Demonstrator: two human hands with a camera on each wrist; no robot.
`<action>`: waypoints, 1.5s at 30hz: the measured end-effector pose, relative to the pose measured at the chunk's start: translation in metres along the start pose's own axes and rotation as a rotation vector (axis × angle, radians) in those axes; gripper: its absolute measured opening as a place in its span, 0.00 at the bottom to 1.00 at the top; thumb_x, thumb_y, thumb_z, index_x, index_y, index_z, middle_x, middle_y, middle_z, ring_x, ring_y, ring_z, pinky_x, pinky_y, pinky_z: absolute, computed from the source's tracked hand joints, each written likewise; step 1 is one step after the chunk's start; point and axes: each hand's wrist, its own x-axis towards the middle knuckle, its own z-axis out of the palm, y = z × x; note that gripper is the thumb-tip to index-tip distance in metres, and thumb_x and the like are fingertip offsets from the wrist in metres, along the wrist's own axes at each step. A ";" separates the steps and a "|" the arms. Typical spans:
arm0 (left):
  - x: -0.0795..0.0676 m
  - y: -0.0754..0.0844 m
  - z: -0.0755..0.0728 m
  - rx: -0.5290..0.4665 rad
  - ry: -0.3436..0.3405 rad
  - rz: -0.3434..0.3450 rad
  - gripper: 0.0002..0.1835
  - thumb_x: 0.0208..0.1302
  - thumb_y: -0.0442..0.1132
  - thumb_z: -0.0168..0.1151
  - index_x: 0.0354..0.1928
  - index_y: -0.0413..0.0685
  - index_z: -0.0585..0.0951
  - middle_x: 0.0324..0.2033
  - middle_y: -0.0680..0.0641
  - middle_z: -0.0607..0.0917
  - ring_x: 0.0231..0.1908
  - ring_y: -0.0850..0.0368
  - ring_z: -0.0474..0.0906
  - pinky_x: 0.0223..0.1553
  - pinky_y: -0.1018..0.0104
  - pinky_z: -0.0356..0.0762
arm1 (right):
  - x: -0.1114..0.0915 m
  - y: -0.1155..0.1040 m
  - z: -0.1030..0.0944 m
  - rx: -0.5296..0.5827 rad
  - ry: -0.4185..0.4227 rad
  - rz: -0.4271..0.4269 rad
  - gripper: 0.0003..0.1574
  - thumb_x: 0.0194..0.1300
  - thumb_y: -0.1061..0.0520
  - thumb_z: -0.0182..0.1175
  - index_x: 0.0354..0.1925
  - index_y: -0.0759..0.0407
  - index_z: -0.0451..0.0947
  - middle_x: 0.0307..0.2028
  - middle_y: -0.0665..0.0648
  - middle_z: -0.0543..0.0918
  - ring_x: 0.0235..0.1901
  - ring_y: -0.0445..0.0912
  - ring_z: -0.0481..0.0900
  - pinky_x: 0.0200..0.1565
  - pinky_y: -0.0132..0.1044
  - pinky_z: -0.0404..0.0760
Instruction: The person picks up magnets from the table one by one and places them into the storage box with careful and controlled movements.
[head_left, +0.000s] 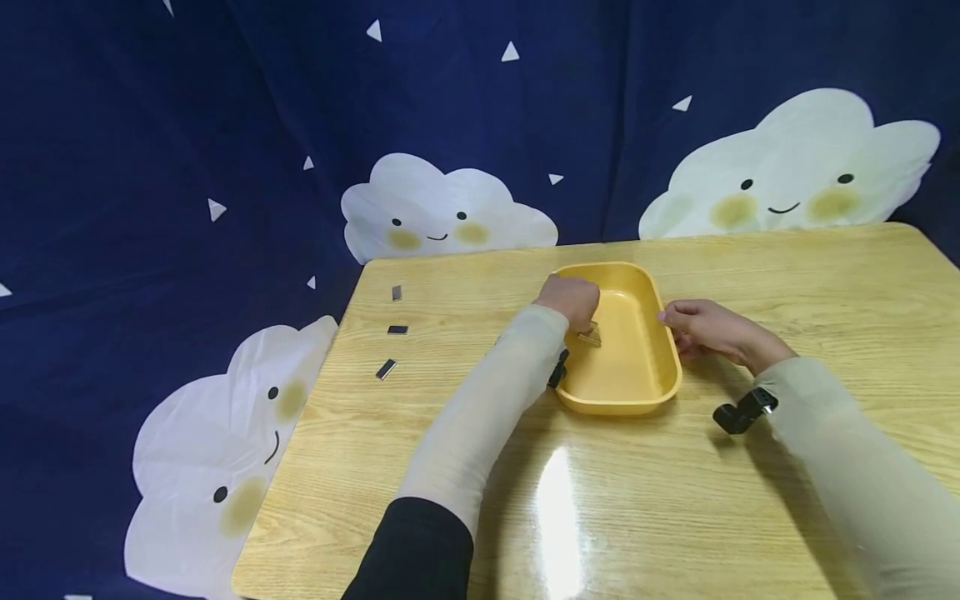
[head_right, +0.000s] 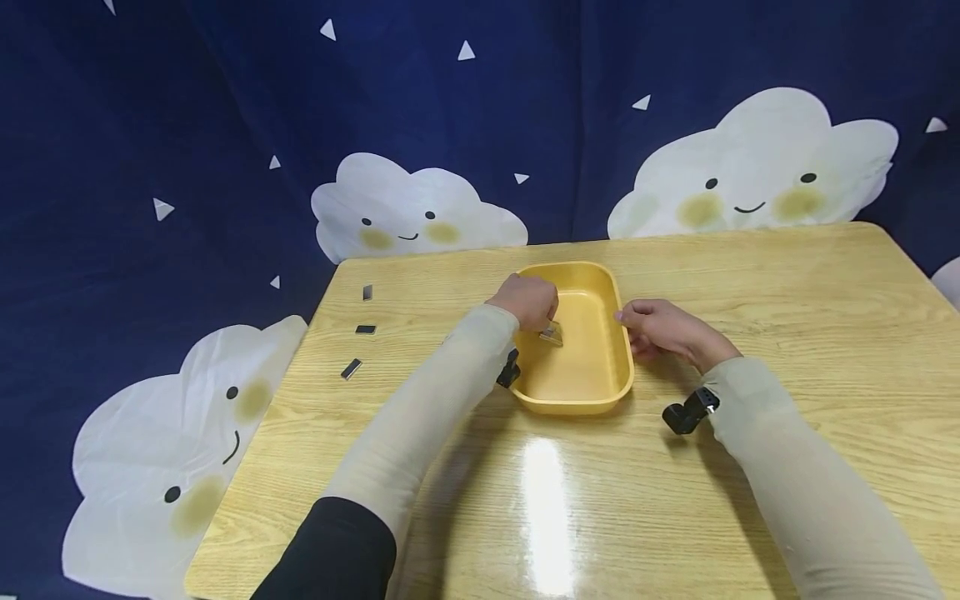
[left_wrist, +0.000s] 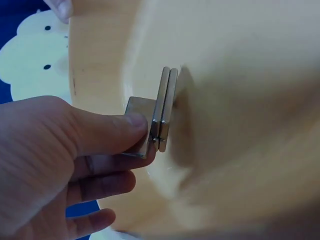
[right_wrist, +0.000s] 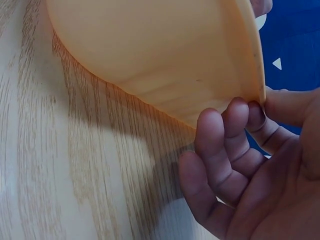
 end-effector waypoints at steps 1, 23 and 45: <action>0.000 -0.001 0.000 -0.010 0.000 -0.004 0.17 0.66 0.49 0.65 0.21 0.58 0.73 0.28 0.58 0.80 0.35 0.61 0.75 0.60 0.54 0.72 | 0.000 -0.001 0.000 0.001 0.000 0.000 0.16 0.79 0.49 0.45 0.37 0.57 0.68 0.24 0.49 0.69 0.29 0.41 0.79 0.37 0.40 0.84; 0.007 0.008 -0.003 -0.066 -0.113 -0.004 0.18 0.71 0.36 0.47 0.19 0.55 0.65 0.20 0.53 0.62 0.24 0.59 0.58 0.27 0.68 0.60 | -0.001 -0.007 0.005 0.044 0.012 -0.025 0.15 0.78 0.51 0.46 0.35 0.55 0.70 0.27 0.47 0.75 0.28 0.39 0.82 0.35 0.37 0.83; 0.007 0.025 0.003 0.189 0.012 0.077 0.11 0.66 0.38 0.59 0.25 0.59 0.73 0.30 0.59 0.78 0.32 0.62 0.67 0.50 0.62 0.70 | -0.003 -0.002 0.003 0.015 0.029 -0.002 0.16 0.78 0.49 0.46 0.33 0.54 0.69 0.24 0.48 0.69 0.27 0.40 0.78 0.34 0.37 0.81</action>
